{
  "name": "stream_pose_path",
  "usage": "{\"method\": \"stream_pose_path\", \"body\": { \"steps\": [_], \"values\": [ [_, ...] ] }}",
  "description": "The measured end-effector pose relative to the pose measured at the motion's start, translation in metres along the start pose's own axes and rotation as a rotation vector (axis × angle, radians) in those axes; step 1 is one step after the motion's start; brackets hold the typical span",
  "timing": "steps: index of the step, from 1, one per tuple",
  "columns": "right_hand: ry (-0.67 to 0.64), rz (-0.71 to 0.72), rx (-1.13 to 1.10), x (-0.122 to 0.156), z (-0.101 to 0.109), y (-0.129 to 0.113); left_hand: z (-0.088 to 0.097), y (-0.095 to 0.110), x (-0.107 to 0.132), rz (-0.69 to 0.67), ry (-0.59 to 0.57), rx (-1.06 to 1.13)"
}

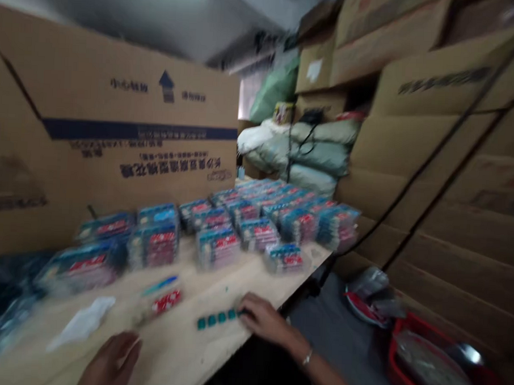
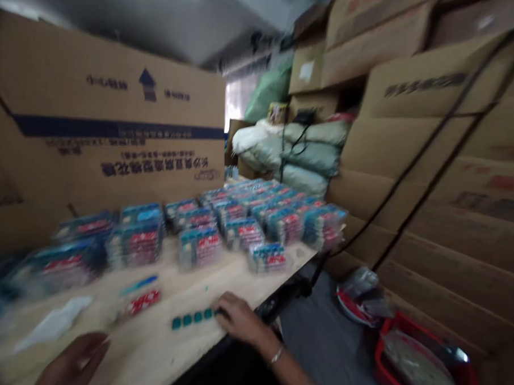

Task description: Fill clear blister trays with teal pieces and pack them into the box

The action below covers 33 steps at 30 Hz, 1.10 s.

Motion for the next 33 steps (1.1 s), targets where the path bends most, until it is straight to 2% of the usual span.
{"method": "stream_pose_path", "body": {
  "steps": [3, 6, 8, 11, 15, 18, 21, 27, 33],
  "values": [
    [-0.025, 0.036, -0.038, 0.006, 0.001, -0.003, -0.006, 0.033, 0.022, 0.008, -0.076, 0.041],
    [-0.024, 0.052, -0.082, 0.010, -0.003, 0.001, -0.024, 0.048, 0.018, -0.018, -0.191, 0.011],
    [-0.015, 0.065, -0.100, 0.011, -0.004, 0.001, -0.039, 0.060, 0.005, -0.048, -0.285, -0.016],
    [-0.008, 0.074, -0.110, 0.013, -0.004, 0.000, -0.066, 0.089, -0.028, -0.085, -0.455, -0.130],
    [0.001, 0.065, -0.126, 0.016, -0.004, 0.003, -0.094, 0.118, -0.075, -0.047, -0.568, -0.234],
    [0.045, 0.070, -0.151, 0.021, -0.005, 0.009, -0.109, 0.123, -0.090, -0.011, -0.656, -0.297],
    [0.081, 0.062, -0.182, 0.023, -0.005, 0.015, -0.113, 0.121, -0.088, -0.003, -0.693, -0.347],
    [0.082, 0.072, -0.177, 0.020, -0.004, 0.016, -0.108, 0.117, -0.072, -0.012, -0.671, -0.362],
    [0.070, 0.081, -0.164, 0.021, -0.005, 0.017, -0.104, 0.114, -0.072, 0.030, -0.552, -0.350]
  ]
}}
Point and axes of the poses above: each hand's wrist, its own x-axis away from the middle knuckle, its own z-axis out of the back of the hand, y = z × x, the point moved 8 cm from there along -x, towards the middle knuckle, and after that the axes turned 9 degrees about -y, right-handed, at the moved point
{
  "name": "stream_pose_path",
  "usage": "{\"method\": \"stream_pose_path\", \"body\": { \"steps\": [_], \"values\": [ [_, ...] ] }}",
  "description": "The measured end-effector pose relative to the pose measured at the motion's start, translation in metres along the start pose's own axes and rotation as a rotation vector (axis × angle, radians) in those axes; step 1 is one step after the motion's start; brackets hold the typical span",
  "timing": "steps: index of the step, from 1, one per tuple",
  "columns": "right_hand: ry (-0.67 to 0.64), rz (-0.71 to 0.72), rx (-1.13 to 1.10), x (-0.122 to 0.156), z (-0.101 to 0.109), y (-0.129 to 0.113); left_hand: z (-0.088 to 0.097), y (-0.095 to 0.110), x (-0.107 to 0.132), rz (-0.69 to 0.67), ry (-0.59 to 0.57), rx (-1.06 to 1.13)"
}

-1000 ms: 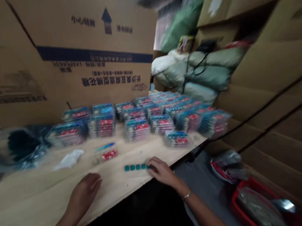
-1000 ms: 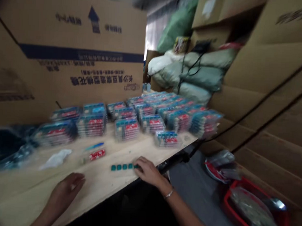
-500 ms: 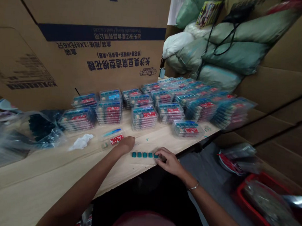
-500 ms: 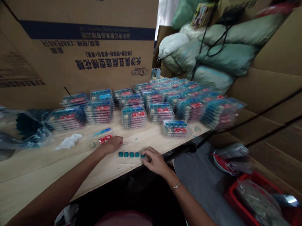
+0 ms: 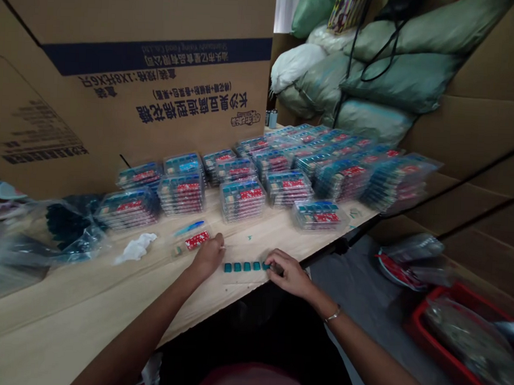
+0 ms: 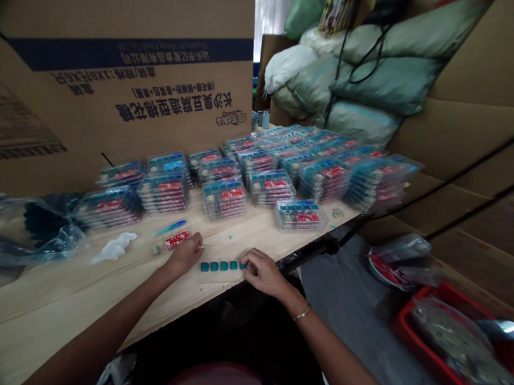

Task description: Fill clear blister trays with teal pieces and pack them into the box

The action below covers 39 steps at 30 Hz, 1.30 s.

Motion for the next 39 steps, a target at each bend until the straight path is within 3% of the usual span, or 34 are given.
{"method": "stream_pose_path", "body": {
  "steps": [7, 11, 15, 19, 23, 27, 30, 35, 39],
  "values": [
    [0.016, -0.004, -0.003, -0.002, 0.000, -0.002, 0.013, 0.006, -0.007, -0.040, 0.044, 0.020],
    [0.031, -0.017, 0.002, -0.003, 0.001, -0.002, 0.025, 0.023, -0.017, -0.116, 0.104, 0.045],
    [0.038, -0.024, 0.023, -0.003, 0.003, -0.002, 0.017, 0.055, -0.044, -0.245, 0.051, 0.063],
    [0.039, -0.018, 0.029, -0.002, 0.003, -0.003, 0.004, 0.073, -0.070, -0.269, -0.011, 0.057],
    [0.053, -0.001, 0.026, -0.002, 0.004, -0.003, 0.009, 0.063, -0.074, -0.266, -0.060, 0.057],
    [0.063, 0.019, 0.019, -0.001, 0.004, -0.003, 0.028, 0.032, -0.057, -0.273, -0.098, 0.080],
    [0.064, 0.023, 0.029, -0.001, 0.005, -0.004, 0.030, 0.015, -0.045, -0.292, -0.146, 0.074],
    [0.046, 0.018, 0.032, -0.002, 0.007, -0.005, 0.015, 0.013, -0.046, -0.327, -0.266, 0.085],
    [0.003, 0.030, 0.003, 0.000, 0.008, -0.004, 0.015, 0.018, -0.049, -0.333, -0.335, 0.101]
  ]
}}
Point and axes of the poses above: each hand's wrist, its own x-axis away from the middle knuckle, its own z-axis out of the back of the hand, y = z × x, the point moved 8 cm from there along -x, towards the middle knuckle, and after that the axes turned 9 degrees about -y, right-handed, at the moved point
